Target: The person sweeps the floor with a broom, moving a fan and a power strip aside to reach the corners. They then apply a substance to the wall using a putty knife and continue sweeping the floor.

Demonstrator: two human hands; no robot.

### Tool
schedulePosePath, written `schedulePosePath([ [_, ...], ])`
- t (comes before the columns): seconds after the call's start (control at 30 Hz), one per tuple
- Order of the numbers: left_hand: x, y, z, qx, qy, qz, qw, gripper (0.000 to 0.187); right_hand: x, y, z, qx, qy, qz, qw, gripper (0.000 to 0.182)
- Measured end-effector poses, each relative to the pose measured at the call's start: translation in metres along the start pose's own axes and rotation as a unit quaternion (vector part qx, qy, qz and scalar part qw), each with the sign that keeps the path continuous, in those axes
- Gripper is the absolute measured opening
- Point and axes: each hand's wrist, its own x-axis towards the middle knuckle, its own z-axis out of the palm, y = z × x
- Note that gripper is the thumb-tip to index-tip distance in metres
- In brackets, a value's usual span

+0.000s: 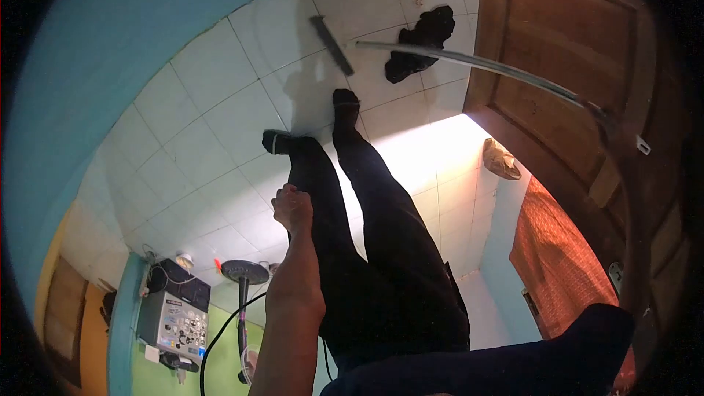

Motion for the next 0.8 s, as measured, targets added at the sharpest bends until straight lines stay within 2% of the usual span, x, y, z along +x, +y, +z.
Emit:
schedulePosePath([
  [0.07, 0.001, 0.002, -0.002, 0.006, -0.007, -0.004, 1.0, 0.021, 0.018, -0.03, -0.002, 0.028, 0.002, 0.009, 1.0, 0.032],
  [0.13, 0.002, -0.001, 0.002, 0.0, 0.003, 0.001, 1.0, 0.021, 0.036, -0.055, -0.007, -0.016, 0.053, -0.017, 0.998, 0.048],
  [0.17, 0.001, -0.003, 0.003, -0.007, 0.013, 0.008, 1.0, 0.021, 0.032, -0.044, 0.005, -0.014, 0.052, -0.019, 0.998, 0.048],
  [0.23, 0.005, -0.003, 0.004, 0.003, 0.006, -0.003, 1.0, 0.021, 0.025, -0.009, 0.036, -0.063, 0.029, 0.105, 0.992, 0.04],
  [0.37, 0.002, -0.008, 0.005, -0.025, 0.01, -0.001, 1.0, 0.021, 0.045, -0.002, -0.031, -0.096, -0.021, 0.038, 0.994, 0.034],
  [0.43, 0.003, -0.002, 0.002, -0.018, -0.004, -0.007, 1.0, 0.02, 0.031, 0.0, -0.032, -0.099, -0.034, 0.061, 0.993, 0.035],
  [0.57, 0.003, 0.009, -0.007, -0.009, -0.022, -0.024, 0.999, 0.02, -0.027, -0.004, -0.03, -0.109, -0.073, 0.157, 0.979, 0.04],
  [0.63, 0.004, 0.009, -0.004, -0.017, -0.021, -0.018, 0.999, 0.021, -0.092, -0.046, -0.013, -0.127, -0.03, 0.15, 0.98, 0.041],
  [0.67, 0.004, 0.007, -0.003, -0.024, -0.019, -0.016, 0.999, 0.021, -0.134, -0.07, 0.001, -0.204, 0.013, 0.088, 0.975, 0.043],
  [0.7, 0.004, 0.008, -0.003, -0.021, -0.021, -0.014, 0.999, 0.021, -0.175, -0.102, 0.015, -0.222, -0.069, 0.147, 0.961, 0.046],
  [0.73, 0.005, 0.011, -0.003, -0.014, -0.011, -0.014, 1.0, 0.021, -0.244, -0.119, 0.063, -0.131, 0.054, 0.196, 0.97, 0.042],
  [0.77, 0.006, 0.014, -0.004, -0.007, 0.0, -0.013, 1.0, 0.021, -0.223, -0.178, 0.023, 0.11, -0.184, 0.411, 0.886, 0.034],
  [0.8, 0.005, 0.016, -0.006, -0.005, 0.002, -0.009, 1.0, 0.021, -0.257, -0.219, 0.031, -0.011, -0.227, 0.327, 0.918, 0.024],
])
